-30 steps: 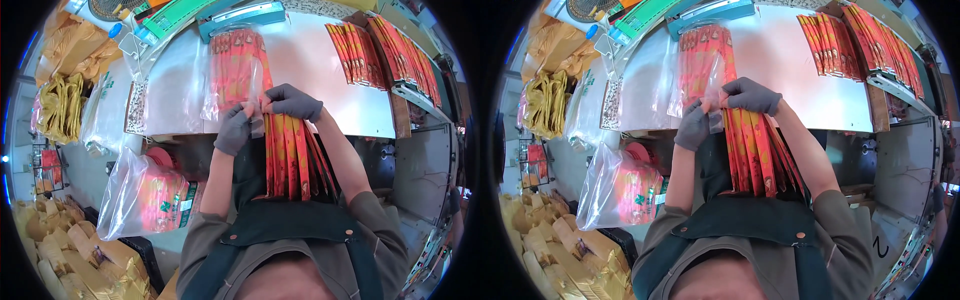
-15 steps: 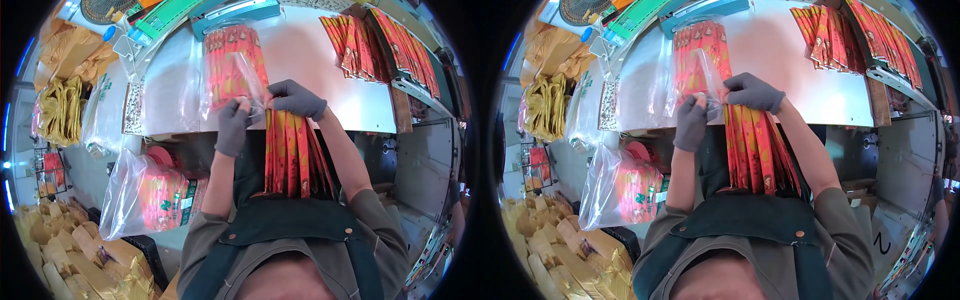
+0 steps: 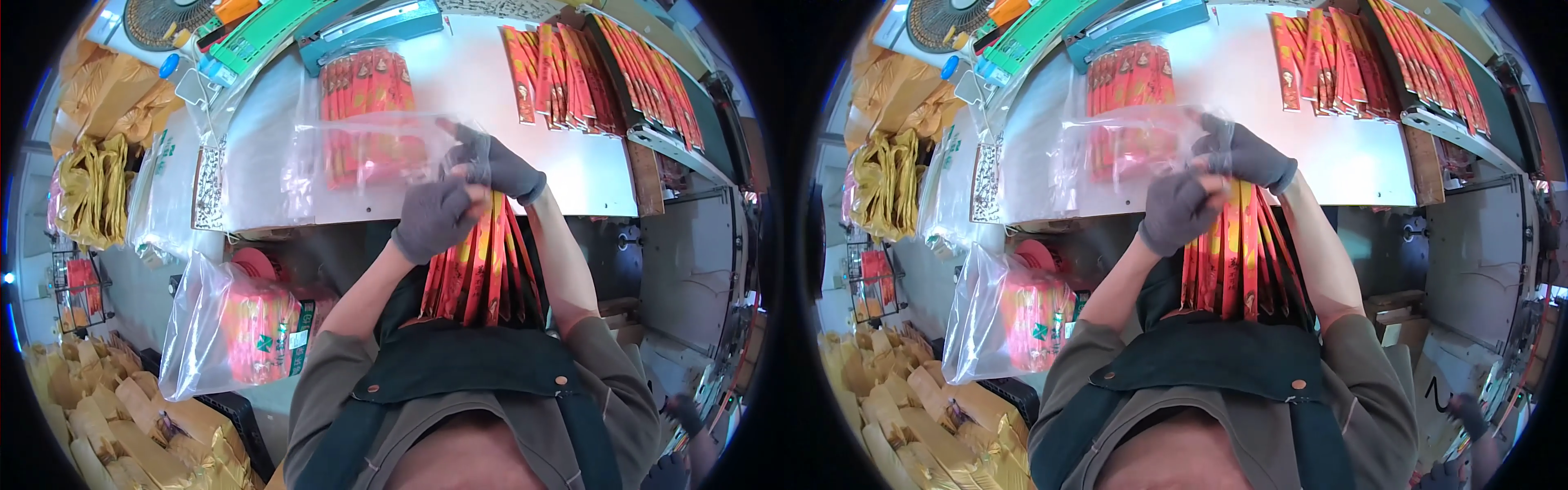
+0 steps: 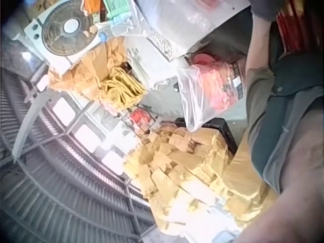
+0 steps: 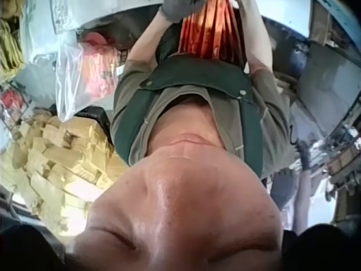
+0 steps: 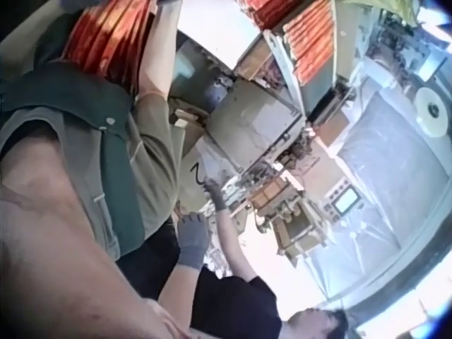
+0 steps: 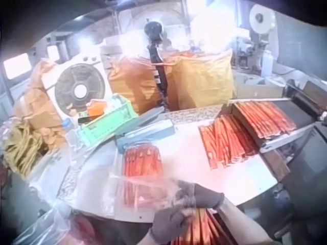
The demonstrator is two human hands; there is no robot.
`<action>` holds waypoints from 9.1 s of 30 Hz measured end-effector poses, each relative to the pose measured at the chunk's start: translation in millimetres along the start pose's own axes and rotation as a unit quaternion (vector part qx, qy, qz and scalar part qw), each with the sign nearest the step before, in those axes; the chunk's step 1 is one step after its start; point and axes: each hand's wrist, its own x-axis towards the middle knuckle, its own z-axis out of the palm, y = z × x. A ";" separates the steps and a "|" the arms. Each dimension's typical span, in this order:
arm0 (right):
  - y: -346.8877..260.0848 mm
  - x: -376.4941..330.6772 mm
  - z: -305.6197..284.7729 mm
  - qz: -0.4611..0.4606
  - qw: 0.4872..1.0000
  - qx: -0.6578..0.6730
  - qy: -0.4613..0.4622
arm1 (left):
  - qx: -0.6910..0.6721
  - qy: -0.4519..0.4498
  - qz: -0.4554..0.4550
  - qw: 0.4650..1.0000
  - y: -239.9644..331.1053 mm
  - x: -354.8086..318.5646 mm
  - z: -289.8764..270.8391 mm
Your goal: Packaging and sealing bundles of incense sticks into plastic bags.
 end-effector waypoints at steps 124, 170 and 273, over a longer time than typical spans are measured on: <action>-66.9 286.6 -216.0 -0.084 0.689 -0.624 0.358 | -0.364 0.077 -0.427 0.824 -242.4 122.3 -5.3; -16.1 -86.8 6.0 -0.169 0.935 -0.116 0.290 | -0.415 -0.135 -0.385 0.813 20.3 40.3 21.1; 30.2 13.6 -14.8 -0.014 0.991 -0.060 0.118 | -0.670 0.172 -0.420 0.588 -77.1 -21.6 -73.5</action>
